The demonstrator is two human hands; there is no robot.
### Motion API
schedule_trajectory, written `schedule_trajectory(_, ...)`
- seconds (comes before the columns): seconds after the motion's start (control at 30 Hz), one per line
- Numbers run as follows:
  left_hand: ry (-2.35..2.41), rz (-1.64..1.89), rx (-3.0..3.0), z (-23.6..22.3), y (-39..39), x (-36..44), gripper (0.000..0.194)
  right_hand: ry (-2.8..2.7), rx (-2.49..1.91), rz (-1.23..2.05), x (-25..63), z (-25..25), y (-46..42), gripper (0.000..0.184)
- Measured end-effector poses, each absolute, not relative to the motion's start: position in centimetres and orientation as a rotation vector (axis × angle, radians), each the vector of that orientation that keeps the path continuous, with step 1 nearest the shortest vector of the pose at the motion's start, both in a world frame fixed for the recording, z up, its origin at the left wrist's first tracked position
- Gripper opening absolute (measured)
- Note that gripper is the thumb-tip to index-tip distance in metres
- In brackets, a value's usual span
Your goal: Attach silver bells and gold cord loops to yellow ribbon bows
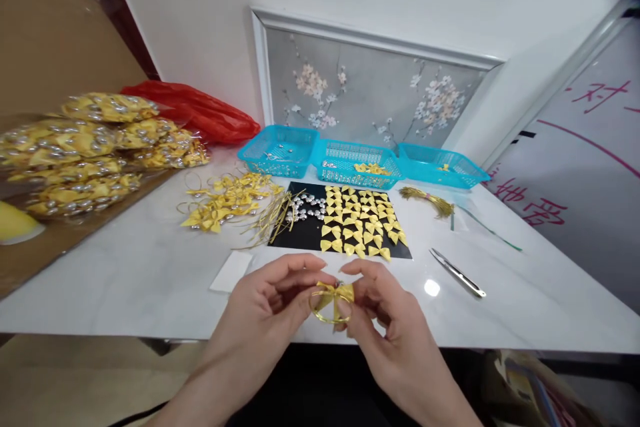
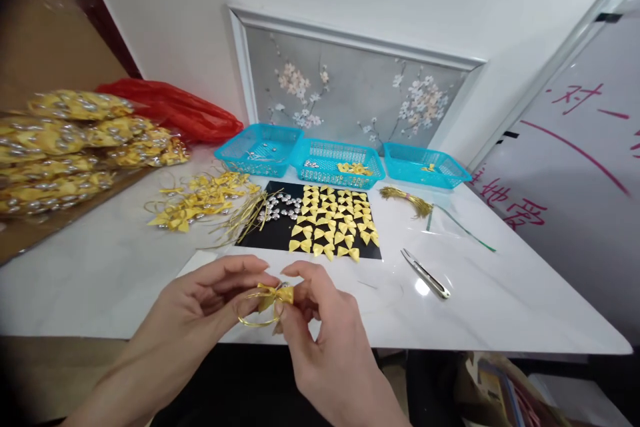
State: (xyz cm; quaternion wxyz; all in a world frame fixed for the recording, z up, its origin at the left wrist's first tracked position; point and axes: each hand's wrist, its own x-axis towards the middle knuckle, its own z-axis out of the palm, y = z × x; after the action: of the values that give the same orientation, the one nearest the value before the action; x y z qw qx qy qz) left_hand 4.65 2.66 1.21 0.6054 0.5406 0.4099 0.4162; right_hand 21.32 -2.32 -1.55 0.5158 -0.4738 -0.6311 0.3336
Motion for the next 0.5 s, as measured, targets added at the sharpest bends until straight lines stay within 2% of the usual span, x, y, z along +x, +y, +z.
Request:
schedule_trajectory(0.07, 0.951, 0.977, 1.245, 1.3, 2.7, 4.5, 0.017, -1.569, -1.167, 0.845, 21.6, -1.5, -2.4, 0.049)
schedule_trajectory(0.13, 0.945, 0.984, 1.238, 1.4, 2.8, 4.1, 0.017, -1.629, -1.214, 0.842, 22.4, -1.2, -2.3, 0.055)
schedule_trajectory(0.33, 0.928, 0.979, 1.081, 1.3, 3.3, 2.5, 0.020, -1.788, -1.197, 0.528, 23.1, 1.1, -1.2, 0.032)
schedule_trajectory(0.5, 1.078, 1.206, 1.307, 0.2, 2.9, 0.7, 0.019, -2.042, -1.040, 0.176, 19.0, 2.1, -0.1, 0.031)
